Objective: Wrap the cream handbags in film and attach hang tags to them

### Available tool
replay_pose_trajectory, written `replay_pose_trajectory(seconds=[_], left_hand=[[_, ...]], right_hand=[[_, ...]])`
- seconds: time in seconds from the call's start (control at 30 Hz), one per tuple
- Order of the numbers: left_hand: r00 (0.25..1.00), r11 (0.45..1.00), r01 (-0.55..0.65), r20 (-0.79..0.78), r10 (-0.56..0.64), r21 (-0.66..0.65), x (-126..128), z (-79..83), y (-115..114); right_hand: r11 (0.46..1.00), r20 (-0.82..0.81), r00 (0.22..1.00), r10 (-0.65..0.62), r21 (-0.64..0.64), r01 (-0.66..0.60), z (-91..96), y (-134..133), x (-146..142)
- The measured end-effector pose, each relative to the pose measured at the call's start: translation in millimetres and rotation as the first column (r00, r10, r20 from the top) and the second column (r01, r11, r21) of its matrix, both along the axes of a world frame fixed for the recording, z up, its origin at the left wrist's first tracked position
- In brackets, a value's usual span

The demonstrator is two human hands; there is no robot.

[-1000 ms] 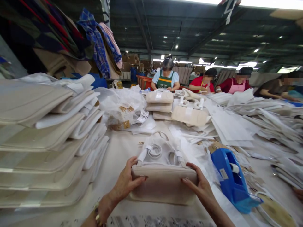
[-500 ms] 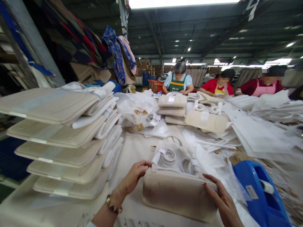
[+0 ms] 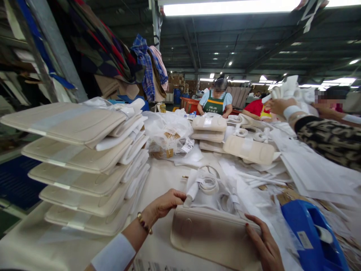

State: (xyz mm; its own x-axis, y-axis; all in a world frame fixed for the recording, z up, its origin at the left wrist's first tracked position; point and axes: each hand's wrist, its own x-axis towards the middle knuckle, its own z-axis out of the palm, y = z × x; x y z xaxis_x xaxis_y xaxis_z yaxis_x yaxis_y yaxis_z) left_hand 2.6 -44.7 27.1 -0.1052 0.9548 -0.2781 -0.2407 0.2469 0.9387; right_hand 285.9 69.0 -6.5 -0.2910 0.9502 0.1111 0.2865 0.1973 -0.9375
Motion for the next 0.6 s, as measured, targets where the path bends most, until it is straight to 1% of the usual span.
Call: replay_pose_trajectory(seconds=[0.13,0.23,0.37,0.47,0.6], left_hand=[[1.000,1.000,-0.018,-0.009,0.018,0.004,-2.5,2.6,2.7],[0.999,0.999,-0.030,0.038,0.029,0.024,2.2,8.3,0.9],[0.993,0.998,-0.057,0.110,0.052,0.041,9.1,13.2,-1.0],[0.984,0.989,-0.133,0.129,0.125,0.060,13.3,9.2,1.1],[0.948,0.953,-0.299,0.130,0.291,0.052,20.2,-6.1,4.3]], right_hand=[[1.000,0.019,1.000,-0.010,0.002,0.010,-6.3,4.2,2.5],[1.000,0.030,1.000,-0.001,-0.001,0.001,-8.7,5.8,4.0],[0.999,-0.002,1.000,-0.011,0.042,0.011,-5.9,1.7,1.7],[0.999,-0.004,1.000,-0.020,0.048,0.020,-4.7,-1.0,0.2],[0.998,0.025,1.000,0.002,0.055,-0.003,-12.6,4.3,4.1]])
